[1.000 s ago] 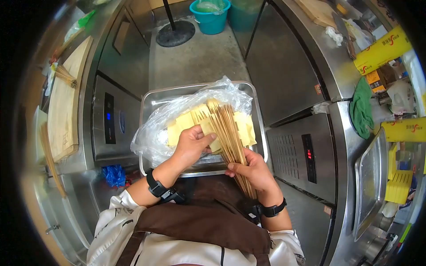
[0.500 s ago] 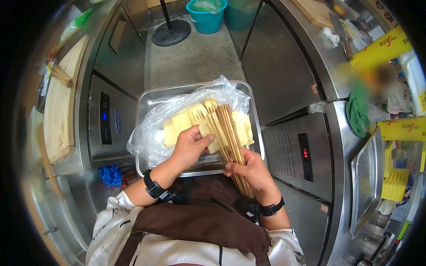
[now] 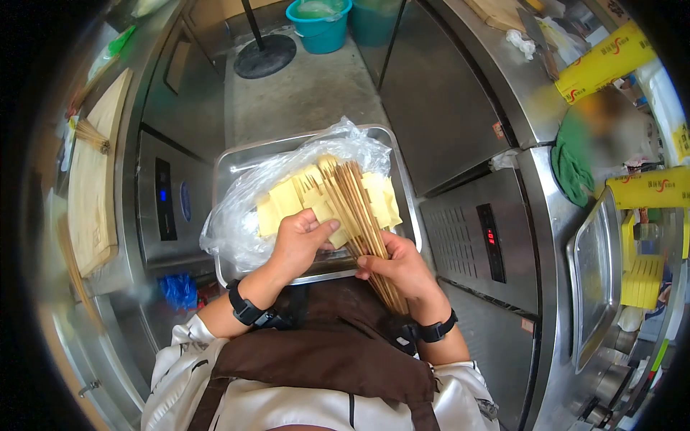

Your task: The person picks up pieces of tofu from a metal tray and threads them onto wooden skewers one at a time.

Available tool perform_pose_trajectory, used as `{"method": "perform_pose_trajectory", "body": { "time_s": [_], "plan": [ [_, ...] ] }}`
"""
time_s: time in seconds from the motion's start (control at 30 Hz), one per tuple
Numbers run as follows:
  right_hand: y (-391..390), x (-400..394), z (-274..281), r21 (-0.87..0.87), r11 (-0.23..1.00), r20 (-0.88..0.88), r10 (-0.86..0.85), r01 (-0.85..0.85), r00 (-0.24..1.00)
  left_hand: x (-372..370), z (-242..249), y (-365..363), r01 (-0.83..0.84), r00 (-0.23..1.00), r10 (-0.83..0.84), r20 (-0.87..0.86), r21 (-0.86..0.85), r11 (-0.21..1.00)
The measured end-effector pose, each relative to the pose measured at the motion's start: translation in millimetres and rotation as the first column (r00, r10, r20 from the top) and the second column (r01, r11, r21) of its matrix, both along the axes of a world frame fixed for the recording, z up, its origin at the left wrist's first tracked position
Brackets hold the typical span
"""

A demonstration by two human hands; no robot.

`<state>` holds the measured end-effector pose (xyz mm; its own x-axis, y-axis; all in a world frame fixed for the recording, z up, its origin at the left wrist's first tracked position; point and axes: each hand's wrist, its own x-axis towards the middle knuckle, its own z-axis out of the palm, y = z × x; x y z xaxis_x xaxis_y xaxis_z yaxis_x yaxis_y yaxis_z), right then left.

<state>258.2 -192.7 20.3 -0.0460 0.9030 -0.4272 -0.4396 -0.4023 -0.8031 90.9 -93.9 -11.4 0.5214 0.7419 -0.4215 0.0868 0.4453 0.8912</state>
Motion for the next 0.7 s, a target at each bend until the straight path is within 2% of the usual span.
{"method": "perform_pose_trajectory", "body": {
  "time_s": [0.17, 0.27, 0.4, 0.5, 0.53, 0.63, 0.7],
  "plan": [
    [0, -1, -1, 0.008, 1.0, -0.012, 0.009, -0.009, 1.0, 2, 3, 3, -0.029, 0.999, 0.029, 0.02, 0.0, 1.0],
    [-1, 2, -3, 0.009, 0.999, 0.011, 0.046, -0.046, 0.999, 0, 2, 8, -0.018, 0.996, 0.023, -0.081, 0.064, 0.998],
    [-2, 4, 6, 0.015, 1.0, 0.019, 0.027, -0.028, 0.999, 6, 8, 8, -0.053, 0.998, 0.054, -0.026, 0.03, 0.998],
    [1, -1, 3, -0.023, 1.0, 0.025, 0.016, -0.015, 1.0, 0, 8, 16, 0.108, 0.986, -0.101, -0.132, 0.054, 0.993],
    [1, -3, 4, -0.035, 0.999, 0.048, 0.009, -0.007, 0.999, -6, 10, 20, 0.173, 0.965, -0.151, -0.212, 0.09, 0.981],
    [4, -4, 2, -0.051, 0.999, 0.062, 0.017, -0.014, 0.998, -30, 10, 29, 0.099, 0.991, -0.085, -0.104, 0.141, 0.985],
    [5, -3, -2, -0.053, 0.998, 0.043, 0.017, -0.014, 0.999, -54, 15, 38, 0.075, 0.962, 0.05, -0.27, 0.433, 0.898]
  ]
}}
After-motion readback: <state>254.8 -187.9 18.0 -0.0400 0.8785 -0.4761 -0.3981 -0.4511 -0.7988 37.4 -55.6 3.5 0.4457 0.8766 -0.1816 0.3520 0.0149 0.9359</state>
